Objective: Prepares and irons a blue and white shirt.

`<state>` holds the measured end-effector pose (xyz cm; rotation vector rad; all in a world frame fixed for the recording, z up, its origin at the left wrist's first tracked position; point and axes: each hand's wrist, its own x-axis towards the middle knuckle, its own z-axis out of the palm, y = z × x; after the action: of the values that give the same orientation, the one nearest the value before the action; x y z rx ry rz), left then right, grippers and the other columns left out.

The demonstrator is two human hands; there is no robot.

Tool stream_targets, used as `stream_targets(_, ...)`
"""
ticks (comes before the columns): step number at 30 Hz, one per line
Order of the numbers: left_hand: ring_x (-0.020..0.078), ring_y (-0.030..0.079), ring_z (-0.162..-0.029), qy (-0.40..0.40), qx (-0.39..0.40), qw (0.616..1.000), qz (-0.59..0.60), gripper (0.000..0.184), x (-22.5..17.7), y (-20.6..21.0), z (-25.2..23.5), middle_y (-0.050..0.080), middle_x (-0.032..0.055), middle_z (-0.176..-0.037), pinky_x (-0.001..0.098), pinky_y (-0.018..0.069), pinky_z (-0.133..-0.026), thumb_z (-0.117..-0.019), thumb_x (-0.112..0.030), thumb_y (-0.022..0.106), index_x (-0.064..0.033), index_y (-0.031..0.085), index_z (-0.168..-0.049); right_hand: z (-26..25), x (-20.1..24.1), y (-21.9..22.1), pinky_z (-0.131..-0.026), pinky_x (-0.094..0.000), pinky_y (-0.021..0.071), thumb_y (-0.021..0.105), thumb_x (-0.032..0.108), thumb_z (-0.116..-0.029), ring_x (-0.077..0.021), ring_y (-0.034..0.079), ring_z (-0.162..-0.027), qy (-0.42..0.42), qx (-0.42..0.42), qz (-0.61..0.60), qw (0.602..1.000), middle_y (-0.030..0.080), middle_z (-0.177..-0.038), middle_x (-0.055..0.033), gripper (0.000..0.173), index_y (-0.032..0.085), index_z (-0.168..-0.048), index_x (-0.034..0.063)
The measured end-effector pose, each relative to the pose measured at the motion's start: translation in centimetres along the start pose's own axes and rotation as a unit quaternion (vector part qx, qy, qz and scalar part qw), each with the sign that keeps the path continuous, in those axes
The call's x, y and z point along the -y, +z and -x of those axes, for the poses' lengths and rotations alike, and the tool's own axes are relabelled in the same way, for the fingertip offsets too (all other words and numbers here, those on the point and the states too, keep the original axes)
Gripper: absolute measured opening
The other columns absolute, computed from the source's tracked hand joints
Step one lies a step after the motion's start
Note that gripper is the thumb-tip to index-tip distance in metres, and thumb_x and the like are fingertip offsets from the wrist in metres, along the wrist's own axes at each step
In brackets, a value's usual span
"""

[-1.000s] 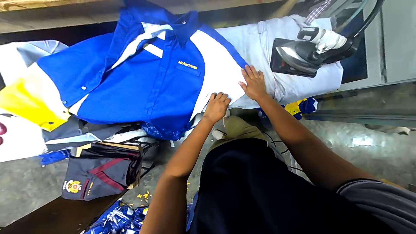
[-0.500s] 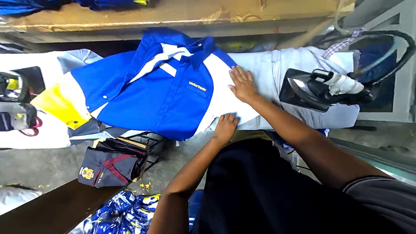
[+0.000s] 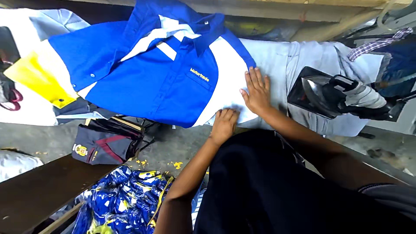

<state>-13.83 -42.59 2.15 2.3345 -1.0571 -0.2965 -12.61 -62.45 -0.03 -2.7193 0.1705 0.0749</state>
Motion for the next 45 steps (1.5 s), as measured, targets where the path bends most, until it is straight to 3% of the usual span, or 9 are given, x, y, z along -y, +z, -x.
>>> stream_targets(7,0.0388,0.025,-0.155,-0.081,0.002,0.988,-0.134,0.048,9.1,-0.2,-8.8,0.035,0.0086,-0.167,0.0708,0.0180,-0.117,-0.1105,-0.036,0.035,-0.0219,0.050,-0.153,4.3,-3.2,3.9,-0.121,-0.0679,0.0167,0.028,0.050,-0.1097,-0.0374,0.028,-0.156,-0.010,0.005,0.067,0.998,0.031,-0.168,-0.0169,0.069,0.035,-0.160,0.0022)
stream_targets(12,0.0367,0.025,-0.156,-0.070,-0.001,0.984,-0.164,0.053,10.9,0.2,-8.8,0.032,0.0079,-0.168,0.0685,0.0163,-0.118,-0.1103,-0.045,0.029,-0.0242,0.046,-0.156,4.2,-3.5,4.3,-0.122,-0.0661,0.0166,0.027,0.050,-0.1095,-0.0362,0.029,-0.156,-0.017,-0.001,0.081,0.997,0.032,-0.167,-0.0157,0.069,0.035,-0.160,0.0027)
stream_targets(15,0.0408,0.030,-0.153,-0.067,-0.040,0.989,-0.127,0.045,8.7,-0.6,-8.5,0.039,0.0153,-0.163,0.0692,0.0207,-0.117,-0.1063,-0.025,0.045,-0.0143,0.055,-0.149,3.8,-2.9,2.7,-0.121,-0.0682,0.0156,0.033,0.046,-0.1096,-0.0377,0.027,-0.156,0.000,0.039,0.038,0.999,0.032,-0.167,-0.0175,0.067,0.036,-0.159,0.0005)
stream_targets(19,0.0483,0.060,-0.119,0.008,-0.060,0.997,-0.045,0.029,2.2,-1.2,-3.1,0.066,0.0276,-0.123,0.0641,0.0450,-0.097,-0.0943,-0.004,0.058,-0.0012,0.071,-0.120,2.1,-1.0,0.5,-0.121,-0.0675,0.0179,0.039,0.040,-0.1093,-0.0397,0.029,-0.155,0.008,-0.008,-0.018,1.000,0.035,-0.166,-0.0189,0.063,0.039,-0.157,-0.0016)
stream_targets(23,0.0405,0.067,-0.105,0.049,-0.015,0.998,-0.029,0.020,1.4,3.0,2.7,0.070,0.0204,-0.107,0.0563,0.0523,-0.091,-0.0927,-0.006,0.064,-0.0014,0.074,-0.109,-2.8,-0.6,1.8,-0.122,-0.0649,0.0182,0.037,0.040,-0.1100,-0.0373,0.030,-0.155,-0.049,-0.056,-0.002,0.997,0.035,-0.166,-0.0172,0.061,0.041,-0.157,0.0011)
stream_targets(30,0.0357,0.068,-0.110,0.039,0.001,0.998,-0.051,0.023,1.9,4.2,5.1,0.072,0.0159,-0.115,0.0531,0.0516,-0.096,-0.0950,-0.008,0.061,-0.0039,0.075,-0.112,-6.7,-3.1,3.3,-0.124,-0.0652,0.0125,0.027,0.051,-0.1097,-0.0328,0.020,-0.159,-0.028,0.000,0.056,0.998,0.026,-0.171,-0.0120,0.069,0.032,-0.162,0.0068)
stream_targets(36,0.0414,0.064,-0.119,0.000,-0.074,0.997,-0.013,0.027,1.3,-1.9,-0.7,0.071,0.0197,-0.122,0.0605,0.0477,-0.097,-0.0971,-0.010,0.057,-0.0033,0.074,-0.117,-3.3,-0.5,0.4,-0.123,-0.0672,0.0147,0.034,0.050,-0.1088,-0.0377,0.023,-0.157,-0.019,-0.021,0.014,0.999,0.028,-0.169,-0.0171,0.070,0.034,-0.160,0.0024)
stream_targets(41,0.0425,0.033,-0.151,-0.074,-0.080,0.988,-0.111,0.046,10.1,-4.4,-7.2,0.044,0.0156,-0.160,0.0689,0.0264,-0.114,-0.1084,-0.033,0.043,-0.0125,0.057,-0.147,3.5,-0.3,0.1,-0.121,-0.0688,0.0169,0.034,0.053,-0.1077,-0.0391,0.025,-0.156,0.008,0.028,0.028,0.999,0.029,-0.168,-0.0189,0.074,0.035,-0.159,0.0009)
stream_targets(45,0.0388,0.023,-0.156,-0.095,-0.016,0.983,-0.159,0.057,17.1,-4.7,-8.3,0.031,0.0116,-0.168,0.0702,0.0158,-0.118,-0.1094,-0.048,0.030,-0.0201,0.046,-0.156,5.0,-3.9,3.6,-0.121,-0.0676,0.0195,0.032,0.054,-0.1077,-0.0386,0.028,-0.155,-0.005,-0.007,0.065,0.998,0.033,-0.167,-0.0182,0.073,0.038,-0.158,0.0014)
